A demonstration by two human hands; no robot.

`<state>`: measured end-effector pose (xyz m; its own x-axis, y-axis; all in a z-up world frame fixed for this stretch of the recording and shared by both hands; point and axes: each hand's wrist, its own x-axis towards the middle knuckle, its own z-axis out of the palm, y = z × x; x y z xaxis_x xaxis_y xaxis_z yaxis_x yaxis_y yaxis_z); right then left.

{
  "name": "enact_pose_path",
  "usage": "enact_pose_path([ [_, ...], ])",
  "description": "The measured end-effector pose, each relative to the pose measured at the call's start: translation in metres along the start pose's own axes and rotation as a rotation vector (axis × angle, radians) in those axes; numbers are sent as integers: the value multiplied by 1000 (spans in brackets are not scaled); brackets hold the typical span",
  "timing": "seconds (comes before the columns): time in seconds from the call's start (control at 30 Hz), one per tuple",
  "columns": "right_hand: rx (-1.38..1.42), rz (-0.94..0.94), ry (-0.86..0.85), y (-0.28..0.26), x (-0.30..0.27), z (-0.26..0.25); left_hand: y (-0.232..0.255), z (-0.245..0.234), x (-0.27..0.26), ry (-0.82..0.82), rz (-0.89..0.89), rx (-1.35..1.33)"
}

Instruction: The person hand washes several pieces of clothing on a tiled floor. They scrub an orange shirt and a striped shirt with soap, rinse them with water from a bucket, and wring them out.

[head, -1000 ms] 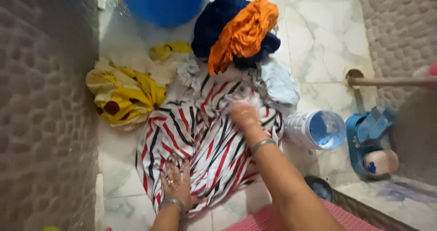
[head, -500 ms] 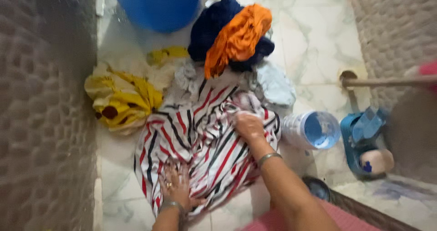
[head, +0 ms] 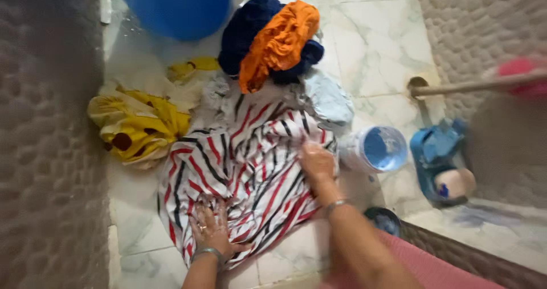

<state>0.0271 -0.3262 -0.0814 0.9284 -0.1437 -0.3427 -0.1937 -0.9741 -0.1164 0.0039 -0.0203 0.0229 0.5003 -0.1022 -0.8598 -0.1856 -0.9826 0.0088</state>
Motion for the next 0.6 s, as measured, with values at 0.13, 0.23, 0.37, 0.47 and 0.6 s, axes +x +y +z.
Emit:
enact_pose_path([
  [0.13,30,-310,57,-87,-63,44,-3,20,13,65,-6,63],
  [0.23,-11,-742,-40,-103,-88,40,-4,25,20,302,-1,196],
  [0.37,-131,-433,-84,-32,-31,-9,5,0,-7,4,-24,50],
  [0.47,74,197,12,4,6,-38,11,-14,-19,109,-2,57],
  [0.6,972,346,104,-8,14,-30,36,-21,-4,677,257,-116],
])
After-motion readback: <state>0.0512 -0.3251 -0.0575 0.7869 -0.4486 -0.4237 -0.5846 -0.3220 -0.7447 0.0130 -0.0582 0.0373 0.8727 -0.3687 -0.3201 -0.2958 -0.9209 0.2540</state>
